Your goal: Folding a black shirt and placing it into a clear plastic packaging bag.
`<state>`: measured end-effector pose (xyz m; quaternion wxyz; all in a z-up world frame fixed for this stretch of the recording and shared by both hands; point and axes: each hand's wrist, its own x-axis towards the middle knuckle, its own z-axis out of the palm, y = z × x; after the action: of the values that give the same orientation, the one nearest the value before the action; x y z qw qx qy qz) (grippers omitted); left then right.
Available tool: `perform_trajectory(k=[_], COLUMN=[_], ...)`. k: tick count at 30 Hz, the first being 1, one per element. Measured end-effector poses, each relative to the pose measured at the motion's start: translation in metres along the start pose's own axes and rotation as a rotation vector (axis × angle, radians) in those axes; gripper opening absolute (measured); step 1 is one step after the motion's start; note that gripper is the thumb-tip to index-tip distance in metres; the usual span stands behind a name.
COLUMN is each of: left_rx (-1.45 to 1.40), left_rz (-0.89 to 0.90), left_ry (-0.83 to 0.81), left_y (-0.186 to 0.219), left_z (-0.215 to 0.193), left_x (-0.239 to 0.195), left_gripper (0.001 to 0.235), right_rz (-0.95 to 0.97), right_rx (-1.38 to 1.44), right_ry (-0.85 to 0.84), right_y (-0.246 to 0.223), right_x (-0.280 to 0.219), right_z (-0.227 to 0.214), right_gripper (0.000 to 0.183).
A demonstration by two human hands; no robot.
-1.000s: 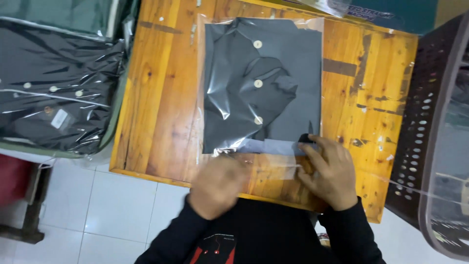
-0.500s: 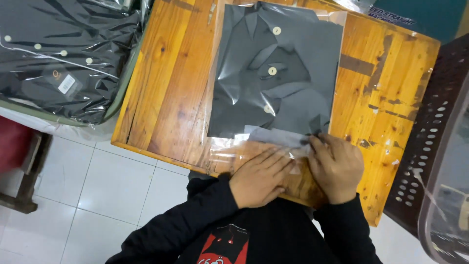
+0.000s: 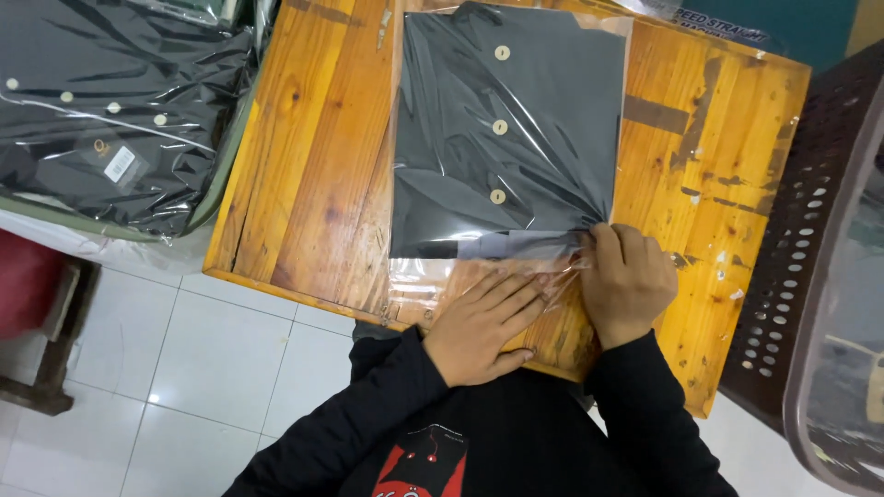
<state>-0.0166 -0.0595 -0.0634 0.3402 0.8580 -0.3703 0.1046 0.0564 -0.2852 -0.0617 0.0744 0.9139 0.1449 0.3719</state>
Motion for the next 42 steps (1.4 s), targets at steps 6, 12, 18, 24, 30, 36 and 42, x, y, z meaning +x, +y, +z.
perform_trajectory(k=[6,12,18,24,30,36,42], left_rx=[-0.013,-0.02,-0.073,-0.415,-0.577,-0.71,-0.864], left_rz=[0.012,0.07,-0.925,-1.238,-1.279,-1.31,-1.441], left_ry=[0.057,0.352,0.388,0.09,0.045,0.078,0.121], left_y=[0.001,0.018,-0.023,-0.063,-0.078,-0.082,-0.078], left_z=[0.002,-0.101,-0.129,-0.144,-0.146,-0.149,-0.162], left_x=[-0.008,0.001,-0.032,-0.038,-0.04,-0.042,-0.036], left_gripper=[0.056,0.012,0.025,0.022,0.014,0.012,0.013], right_rz=[0.032,0.096,1.099,1.169,1.26,1.274,1.193], right_rx=[0.189,0.631,0.928,0.992,1.193,1.127,0.998], right_ry=[-0.051,-0.311,-0.635,-1.0,-0.997,-1.002,-0.996], right_y=[0.001,0.011,0.022,0.036,0.045,0.037,0.039], right_x=[-0.001,-0.014,-0.009,0.02,0.003,0.011,-0.003], right_z=[-0.023,-0.083,-0.093,-0.073,-0.055,-0.059,-0.057], right_gripper=[0.014,0.023,0.023,0.028,0.021,0.017,0.014])
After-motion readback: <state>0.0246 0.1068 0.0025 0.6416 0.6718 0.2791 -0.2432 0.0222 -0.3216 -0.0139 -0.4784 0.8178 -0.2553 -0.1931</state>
